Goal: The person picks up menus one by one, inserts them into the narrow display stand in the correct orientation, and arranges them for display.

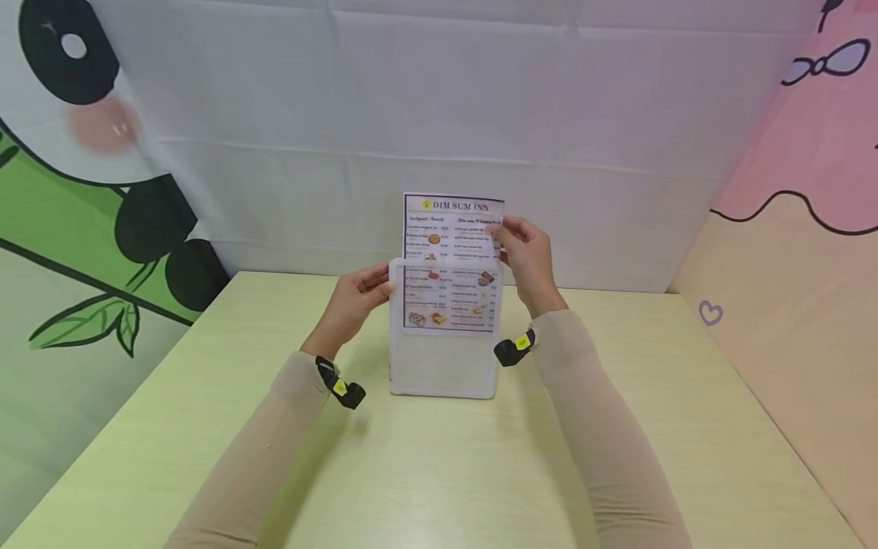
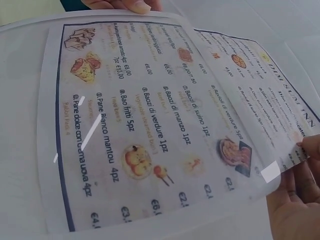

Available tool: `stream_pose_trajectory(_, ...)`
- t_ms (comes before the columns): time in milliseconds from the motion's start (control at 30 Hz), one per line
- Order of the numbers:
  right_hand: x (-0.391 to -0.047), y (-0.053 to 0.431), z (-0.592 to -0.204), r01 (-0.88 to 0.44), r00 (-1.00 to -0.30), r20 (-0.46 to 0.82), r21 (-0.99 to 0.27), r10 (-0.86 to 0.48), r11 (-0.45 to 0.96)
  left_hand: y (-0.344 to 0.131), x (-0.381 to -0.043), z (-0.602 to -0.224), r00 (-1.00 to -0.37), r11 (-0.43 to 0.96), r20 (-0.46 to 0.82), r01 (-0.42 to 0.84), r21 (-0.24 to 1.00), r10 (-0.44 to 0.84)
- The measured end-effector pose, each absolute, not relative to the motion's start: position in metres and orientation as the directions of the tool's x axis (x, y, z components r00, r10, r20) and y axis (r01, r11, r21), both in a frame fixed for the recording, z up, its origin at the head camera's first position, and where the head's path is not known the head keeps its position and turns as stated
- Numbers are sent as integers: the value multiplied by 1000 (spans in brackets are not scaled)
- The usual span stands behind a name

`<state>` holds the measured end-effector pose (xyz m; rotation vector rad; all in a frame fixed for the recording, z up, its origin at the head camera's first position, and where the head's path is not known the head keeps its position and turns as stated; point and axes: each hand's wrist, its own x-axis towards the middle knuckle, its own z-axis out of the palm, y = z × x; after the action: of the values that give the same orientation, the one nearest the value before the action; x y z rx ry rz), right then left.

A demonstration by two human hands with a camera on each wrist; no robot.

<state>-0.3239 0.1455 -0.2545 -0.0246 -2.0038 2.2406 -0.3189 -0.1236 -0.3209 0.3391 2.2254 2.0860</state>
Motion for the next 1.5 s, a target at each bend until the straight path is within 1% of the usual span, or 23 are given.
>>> stream_pose_trajectory(400,-325,147,-255,-97,-990,80,-985,118,-144,-123,-319,-321,-973,47,103,115,992,207)
stream_pose_trajectory(800,-324,145,-262,-72,-990,59,-992,128,-100,-123,-317,-320,-973,53,98,112,992,211)
stream_pose_trajectory(1367,-321,143,-266,-61,-991,50,-994,127,-90,-123,-317,-319,-975,80,98,115,990,200)
stream_pose_trajectory(1500,-322,143,-268,-71,-991,58,-992,118,-107,-123,-317,-320,-973,69,106,122,990,205)
